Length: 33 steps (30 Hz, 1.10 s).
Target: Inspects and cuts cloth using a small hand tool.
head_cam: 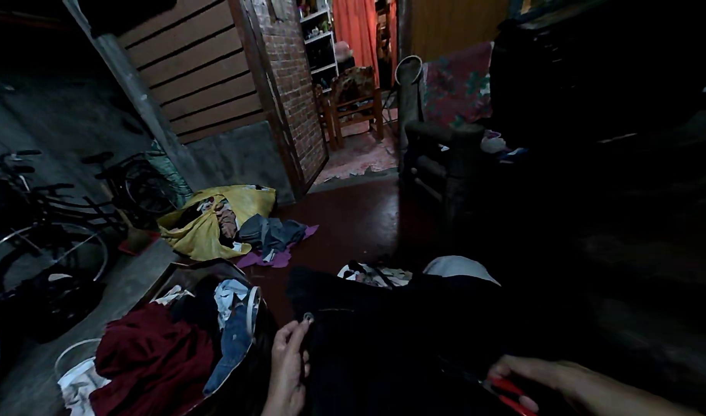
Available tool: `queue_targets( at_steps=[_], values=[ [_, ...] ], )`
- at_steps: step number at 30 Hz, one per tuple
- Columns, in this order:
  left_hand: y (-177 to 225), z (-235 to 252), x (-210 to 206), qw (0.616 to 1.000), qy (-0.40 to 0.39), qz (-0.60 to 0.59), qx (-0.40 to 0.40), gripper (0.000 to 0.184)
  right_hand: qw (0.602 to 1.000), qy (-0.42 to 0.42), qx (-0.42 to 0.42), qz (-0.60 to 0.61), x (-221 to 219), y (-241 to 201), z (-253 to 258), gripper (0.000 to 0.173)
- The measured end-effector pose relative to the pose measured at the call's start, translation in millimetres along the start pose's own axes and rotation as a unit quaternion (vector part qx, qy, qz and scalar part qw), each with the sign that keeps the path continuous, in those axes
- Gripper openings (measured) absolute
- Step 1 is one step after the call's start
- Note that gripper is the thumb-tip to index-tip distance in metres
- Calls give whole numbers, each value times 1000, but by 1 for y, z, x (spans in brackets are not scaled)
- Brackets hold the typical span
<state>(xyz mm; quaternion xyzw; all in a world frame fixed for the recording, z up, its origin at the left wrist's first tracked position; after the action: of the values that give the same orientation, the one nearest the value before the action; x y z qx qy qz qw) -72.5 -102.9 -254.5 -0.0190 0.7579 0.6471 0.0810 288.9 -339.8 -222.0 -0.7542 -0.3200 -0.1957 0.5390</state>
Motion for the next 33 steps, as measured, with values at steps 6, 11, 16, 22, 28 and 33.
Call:
queue_targets(
  at_steps=[6, 11, 16, 22, 28, 33],
  values=[
    [-13, -1, -3, 1000, -9, -10, -20, 35, 1000, 7, 2, 4, -5, -7, 0, 48],
    [-15, 6, -1, 992, -10, 48, -115, 27, 998, 42, 37, 28, -23, -13, 15, 48],
    [-12, 8, -7, 977, -27, 95, -190, 18, 997, 64, 34, -5, -47, -46, 46, 49],
    [4, -2, -11, 977, -122, 50, -167, 21, 984, 136, -5, -119, -66, -95, 87, 48],
    [11, -12, -13, 980, -161, -32, -111, 19, 968, 201, -26, -148, -69, -118, 102, 47],
    [14, -17, -14, 977, -186, -52, -90, 18, 967, 202, -27, -153, -71, -125, 109, 47]
  ],
)
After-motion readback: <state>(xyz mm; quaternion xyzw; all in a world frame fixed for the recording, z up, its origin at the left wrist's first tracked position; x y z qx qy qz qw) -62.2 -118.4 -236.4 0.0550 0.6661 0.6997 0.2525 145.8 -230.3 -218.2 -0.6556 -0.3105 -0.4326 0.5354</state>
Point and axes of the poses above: each hand's wrist, its own z-axis towards the middle knuckle, its own x-axis out of the back of the hand, y = z × x, the point moved 1 cm from there along z, towards the middle knuckle, and after that the axes turned 9 degrees about -x, right-handed, at the moved point
